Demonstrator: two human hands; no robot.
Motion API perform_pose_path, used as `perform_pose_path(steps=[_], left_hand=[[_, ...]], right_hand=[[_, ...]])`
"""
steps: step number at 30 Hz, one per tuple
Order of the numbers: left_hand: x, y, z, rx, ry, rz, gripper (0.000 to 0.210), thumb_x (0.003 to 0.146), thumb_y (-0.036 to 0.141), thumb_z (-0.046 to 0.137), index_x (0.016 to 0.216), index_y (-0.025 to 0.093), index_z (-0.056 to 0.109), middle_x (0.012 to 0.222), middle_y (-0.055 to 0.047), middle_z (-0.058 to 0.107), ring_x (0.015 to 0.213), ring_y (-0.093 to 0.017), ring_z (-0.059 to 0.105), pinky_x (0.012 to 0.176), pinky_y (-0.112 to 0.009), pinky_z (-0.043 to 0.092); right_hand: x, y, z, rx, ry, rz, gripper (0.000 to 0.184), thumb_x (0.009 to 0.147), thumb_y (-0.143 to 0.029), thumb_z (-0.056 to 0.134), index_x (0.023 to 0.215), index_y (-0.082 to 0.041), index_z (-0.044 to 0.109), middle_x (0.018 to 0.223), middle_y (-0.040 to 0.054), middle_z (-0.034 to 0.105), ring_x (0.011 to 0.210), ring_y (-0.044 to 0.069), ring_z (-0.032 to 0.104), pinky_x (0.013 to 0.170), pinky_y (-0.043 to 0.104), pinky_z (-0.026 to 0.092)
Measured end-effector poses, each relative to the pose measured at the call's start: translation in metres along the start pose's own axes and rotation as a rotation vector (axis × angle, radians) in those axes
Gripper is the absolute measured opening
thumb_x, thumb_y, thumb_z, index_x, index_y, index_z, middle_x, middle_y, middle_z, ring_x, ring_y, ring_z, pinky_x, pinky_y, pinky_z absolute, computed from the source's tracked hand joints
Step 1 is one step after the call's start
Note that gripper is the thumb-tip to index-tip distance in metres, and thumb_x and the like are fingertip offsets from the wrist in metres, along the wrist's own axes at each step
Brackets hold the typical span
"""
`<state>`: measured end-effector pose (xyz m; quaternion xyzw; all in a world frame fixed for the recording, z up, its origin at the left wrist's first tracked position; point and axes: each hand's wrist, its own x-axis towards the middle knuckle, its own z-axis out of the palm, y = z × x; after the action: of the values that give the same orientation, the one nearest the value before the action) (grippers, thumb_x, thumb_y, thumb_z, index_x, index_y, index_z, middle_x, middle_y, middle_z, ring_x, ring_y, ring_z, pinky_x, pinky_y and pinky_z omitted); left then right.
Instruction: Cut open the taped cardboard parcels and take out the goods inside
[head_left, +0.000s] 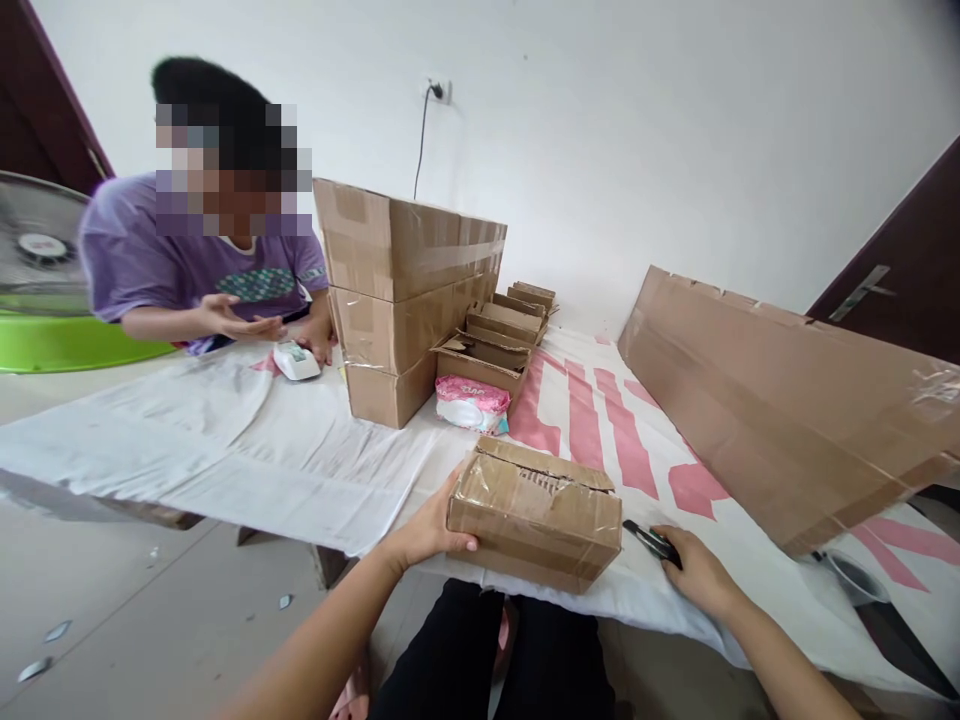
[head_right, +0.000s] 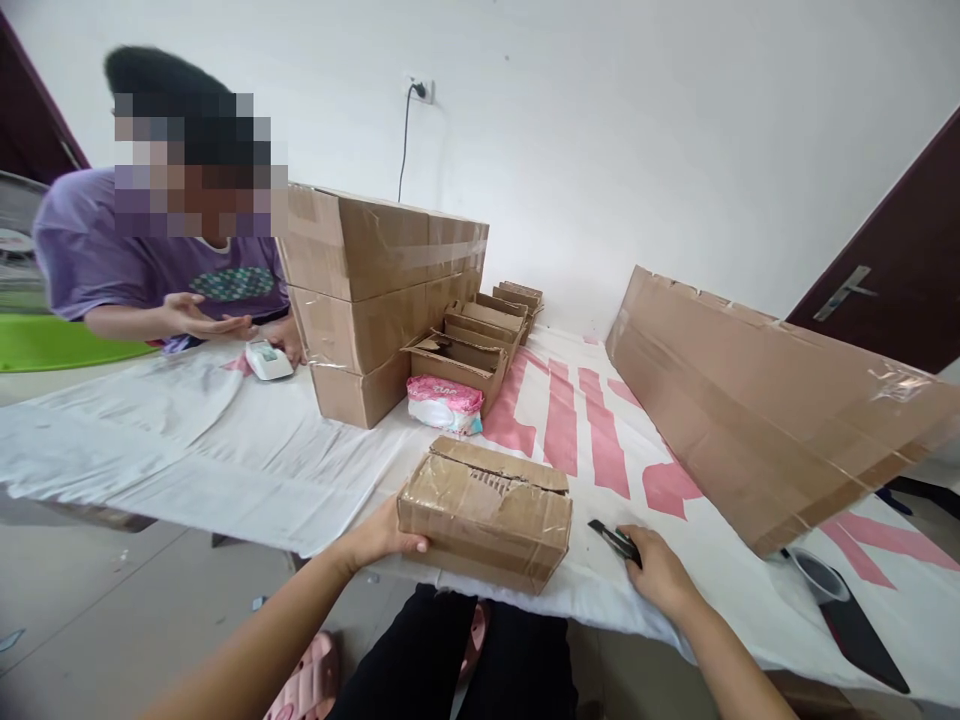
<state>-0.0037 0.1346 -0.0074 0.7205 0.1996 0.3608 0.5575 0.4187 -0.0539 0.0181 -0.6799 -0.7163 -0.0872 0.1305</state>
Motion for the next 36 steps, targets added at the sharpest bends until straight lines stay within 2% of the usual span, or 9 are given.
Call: perform_pose_path(steps=[3,8,12,16,19,22,26,31,36], left_hand=[[-0.001,0.000,-0.001,-0.005,0.003,-0.002,0.130,0.051,0.062,0.083,0.152,0.019,0.013,0.154,-0.018,0.030,0.142,-0.040,0.025,0.118,-0.055,0.017],[-0.003,0.003,-0.003,0.023,0.033,-0.035,0.130,0.049,0.065,0.082,0.151,0.017,0.018,0.146,-0.019,0.043,0.140,-0.040,0.030,0.119,-0.055,0.015],[-0.003,0.003,-0.002,0.014,0.037,-0.037,0.127,0.049,0.065,0.082,0.150,0.017,0.021,0.145,-0.019,0.045,0.139,-0.040,0.031,0.119,-0.055,0.015],[-0.002,0.000,-0.001,-0.015,0.020,-0.026,0.122,0.051,0.061,0.084,0.148,0.017,0.026,0.143,-0.019,0.047,0.139,-0.040,0.033,0.118,-0.055,0.018],[-0.001,-0.002,-0.001,-0.010,0.007,-0.010,0.118,0.052,0.058,0.084,0.148,0.019,0.027,0.145,-0.018,0.045,0.140,-0.039,0.032,0.118,-0.055,0.019],[-0.001,-0.001,-0.001,0.003,0.011,0.000,0.121,0.052,0.058,0.084,0.149,0.021,0.023,0.152,-0.016,0.036,0.141,-0.039,0.029,0.118,-0.055,0.019],[-0.001,0.002,-0.001,0.014,0.016,0.002,0.125,0.051,0.060,0.083,0.151,0.021,0.018,0.155,-0.016,0.030,0.142,-0.040,0.027,0.118,-0.055,0.018],[-0.001,0.004,-0.001,0.018,0.014,0.006,0.127,0.052,0.061,0.082,0.152,0.021,0.016,0.154,-0.016,0.031,0.142,-0.040,0.025,0.118,-0.055,0.018],[-0.001,0.005,0.000,0.034,0.029,0.007,0.126,0.051,0.063,0.082,0.151,0.022,0.017,0.154,-0.015,0.032,0.142,-0.040,0.026,0.118,-0.055,0.017]], right_hand=[[0.006,-0.015,-0.014,-0.115,0.096,-0.043,0.029,0.076,-0.015,0.054,0.100,-0.019,0.069,0.105,0.0119,0.072,0.096,0.029,0.069,0.077,0.045,0.057],[0.042,-0.081,-0.078,0.057,0.341,-0.152,0.016,0.090,-0.021,0.052,0.100,-0.019,0.064,0.098,0.0093,0.070,0.095,0.024,0.064,0.085,0.044,0.053],[0.071,-0.131,-0.112,0.119,0.285,-0.393,0.026,0.092,-0.011,0.046,0.106,-0.024,0.064,0.110,0.0076,0.065,0.106,0.021,0.057,0.090,0.041,0.050],[0.092,-0.145,-0.118,-0.023,0.203,-0.666,0.040,0.088,0.000,0.040,0.104,-0.025,0.067,0.114,0.0066,0.064,0.113,0.021,0.053,0.089,0.041,0.049],[0.100,-0.145,-0.119,-0.157,0.164,-0.773,0.031,0.088,-0.003,0.044,0.096,-0.020,0.068,0.109,0.0081,0.066,0.112,0.023,0.052,0.088,0.041,0.049],[0.103,-0.147,-0.125,-0.230,0.147,-0.807,0.025,0.089,-0.004,0.045,0.090,-0.016,0.067,0.106,0.0093,0.067,0.109,0.022,0.054,0.088,0.038,0.048],[0.103,-0.152,-0.128,-0.241,0.132,-0.855,0.025,0.092,-0.006,0.043,0.096,-0.017,0.065,0.104,0.0069,0.067,0.106,0.021,0.055,0.086,0.036,0.047],[0.104,-0.153,-0.127,-0.276,0.056,-0.865,0.024,0.091,-0.004,0.042,0.082,-0.017,0.061,0.096,0.0060,0.068,0.101,0.021,0.057,0.083,0.035,0.045],[0.101,-0.146,-0.123,-0.201,0.036,-0.824,0.023,0.085,0.000,0.044,0.089,-0.016,0.061,0.101,0.0082,0.067,0.107,0.022,0.057,0.088,0.036,0.046]])
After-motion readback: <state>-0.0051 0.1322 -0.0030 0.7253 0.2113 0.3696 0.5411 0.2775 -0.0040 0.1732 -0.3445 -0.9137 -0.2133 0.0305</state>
